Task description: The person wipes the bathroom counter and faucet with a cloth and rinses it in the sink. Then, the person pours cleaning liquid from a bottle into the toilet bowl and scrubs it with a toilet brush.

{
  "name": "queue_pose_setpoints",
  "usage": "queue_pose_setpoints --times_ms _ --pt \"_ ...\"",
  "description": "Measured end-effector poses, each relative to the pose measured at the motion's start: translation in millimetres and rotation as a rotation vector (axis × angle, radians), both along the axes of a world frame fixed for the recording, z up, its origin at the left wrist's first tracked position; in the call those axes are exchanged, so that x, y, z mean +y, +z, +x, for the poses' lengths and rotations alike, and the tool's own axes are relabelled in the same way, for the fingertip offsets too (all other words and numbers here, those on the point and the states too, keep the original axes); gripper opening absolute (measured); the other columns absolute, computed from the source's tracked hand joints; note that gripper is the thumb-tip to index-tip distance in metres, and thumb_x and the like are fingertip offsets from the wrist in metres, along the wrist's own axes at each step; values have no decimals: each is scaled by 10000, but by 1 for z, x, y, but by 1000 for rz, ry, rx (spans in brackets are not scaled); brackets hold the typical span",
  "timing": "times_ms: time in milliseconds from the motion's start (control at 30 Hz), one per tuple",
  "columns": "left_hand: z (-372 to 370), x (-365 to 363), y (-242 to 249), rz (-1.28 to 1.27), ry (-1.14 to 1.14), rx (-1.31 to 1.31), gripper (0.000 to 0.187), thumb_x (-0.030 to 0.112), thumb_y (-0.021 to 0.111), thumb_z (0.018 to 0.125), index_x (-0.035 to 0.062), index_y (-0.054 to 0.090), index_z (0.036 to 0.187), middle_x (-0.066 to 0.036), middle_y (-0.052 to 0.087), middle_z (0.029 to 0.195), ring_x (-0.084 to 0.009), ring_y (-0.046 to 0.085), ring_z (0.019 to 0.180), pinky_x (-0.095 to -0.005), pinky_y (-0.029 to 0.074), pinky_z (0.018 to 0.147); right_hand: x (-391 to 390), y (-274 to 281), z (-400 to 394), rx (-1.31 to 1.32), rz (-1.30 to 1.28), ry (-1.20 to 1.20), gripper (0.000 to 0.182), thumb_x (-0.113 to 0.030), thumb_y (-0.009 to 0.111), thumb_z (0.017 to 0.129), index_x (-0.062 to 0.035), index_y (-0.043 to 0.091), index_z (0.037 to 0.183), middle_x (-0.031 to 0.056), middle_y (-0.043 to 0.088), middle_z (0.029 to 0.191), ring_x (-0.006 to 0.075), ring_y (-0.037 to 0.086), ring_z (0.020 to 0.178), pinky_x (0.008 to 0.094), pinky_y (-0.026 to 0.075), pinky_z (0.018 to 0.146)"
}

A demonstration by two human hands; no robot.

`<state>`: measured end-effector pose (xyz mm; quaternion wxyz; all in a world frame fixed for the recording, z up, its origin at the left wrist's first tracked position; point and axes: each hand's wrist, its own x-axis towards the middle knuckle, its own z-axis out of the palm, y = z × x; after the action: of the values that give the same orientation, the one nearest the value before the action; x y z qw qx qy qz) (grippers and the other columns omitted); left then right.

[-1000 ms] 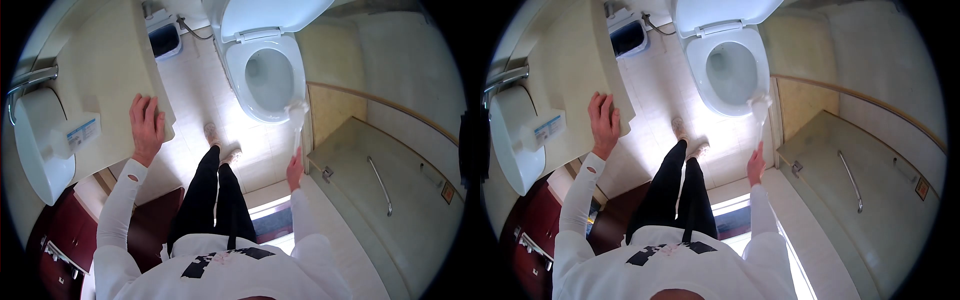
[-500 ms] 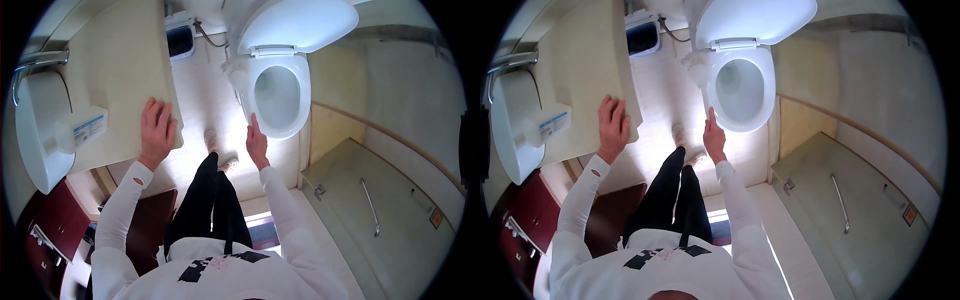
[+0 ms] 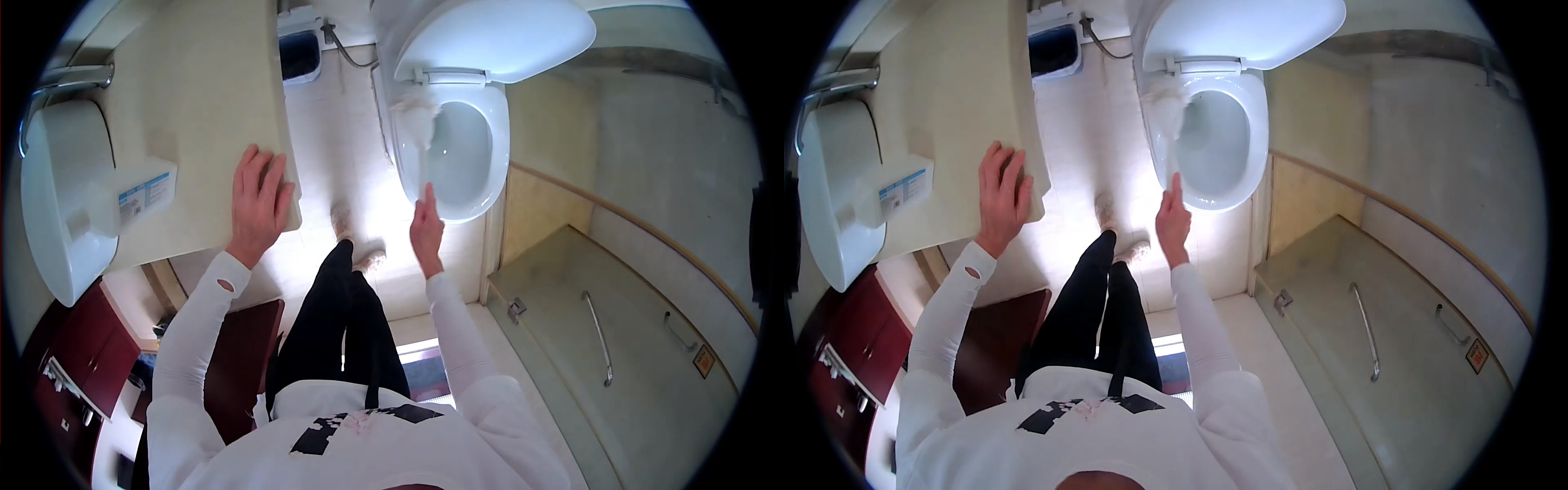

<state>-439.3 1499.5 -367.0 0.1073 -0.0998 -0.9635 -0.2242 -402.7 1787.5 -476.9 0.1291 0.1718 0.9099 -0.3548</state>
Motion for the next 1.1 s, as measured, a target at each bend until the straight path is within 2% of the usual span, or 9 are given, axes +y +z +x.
queue_pose_setpoints --times_ms 200,400,567,700,767,833,900,1000,1100 --pt "0 2 1 11 0 -8 343 121 568 794 19 525 1119 -172 445 1135 -389 407 1109 -448 367 907 24 3 9 -203 53 63 481 -250 425 893 -243 290 1354 208 584 655 402 568 623 496 425 606" --pt "0 1 2 -1 -21 9 310 104 559 798 22 544 1096 -173 456 1128 -384 416 1112 -441 380 896 66 29 116 -350 129 62 488 -263 420 900 -300 266 1361 204 589 676 400 578 656 494 430 604" --pt "5 7 9 21 -21 86 262 77 576 777 29 590 1034 -160 514 1070 -361 467 1071 -428 391 885 128 40 187 -454 383 -29 486 -254 448 888 -346 299 1341 198 582 682 377 571 627 460 430 568" --pt "34 67 14 134 -85 44 258 63 585 754 65 611 1011 -115 547 1046 -327 485 1053 -412 386 890 180 36 185 -493 414 -112 489 -275 432 894 -317 271 1353 212 597 733 401 572 662 495 439 608" --pt "47 112 -5 330 -162 -84 246 74 581 750 64 598 996 -108 547 1046 -317 489 1033 -426 378 894 200 15 169 -221 399 -169 479 -246 443 887 -318 301 1339 211 601 734 405 570 653 496 443 606" --pt "54 159 -30 359 -285 -207 246 122 598 759 50 568 992 -121 546 1015 -346 471 1028 -439 363 900 220 -1 138 -261 416 -226 471 -224 450 884 -276 323 1335 214 605 798 394 576 695 479 448 621" --pt "56 199 -58 291 -435 -312 374 239 650 738 44 529 1033 -131 526 1067 -385 426 1077 -463 343 912 230 -16 130 -303 432 -284 464 -201 456 881 -234 344 1331 217 609 863 383 582 736 462 452 635" --pt "52 244 -109 153 -569 -472 675 376 719 648 46 439 1166 -148 488 1172 -424 316 1186 -562 220 981 241 -35 128 -36 334 -358 448 -172 463 881 -125 373 1317 200 595 998 310 600 792 389 458 673" --pt "27 289 -144 30 -599 -566 865 451 749 571 53 368 1238 -155 480 1196 -419 279 1219 -582 160 1003 222 -10 138 -13 43 -585 435 -169 453 889 -64 387 1306 145 589 1031 179 557 758 305 439 672"
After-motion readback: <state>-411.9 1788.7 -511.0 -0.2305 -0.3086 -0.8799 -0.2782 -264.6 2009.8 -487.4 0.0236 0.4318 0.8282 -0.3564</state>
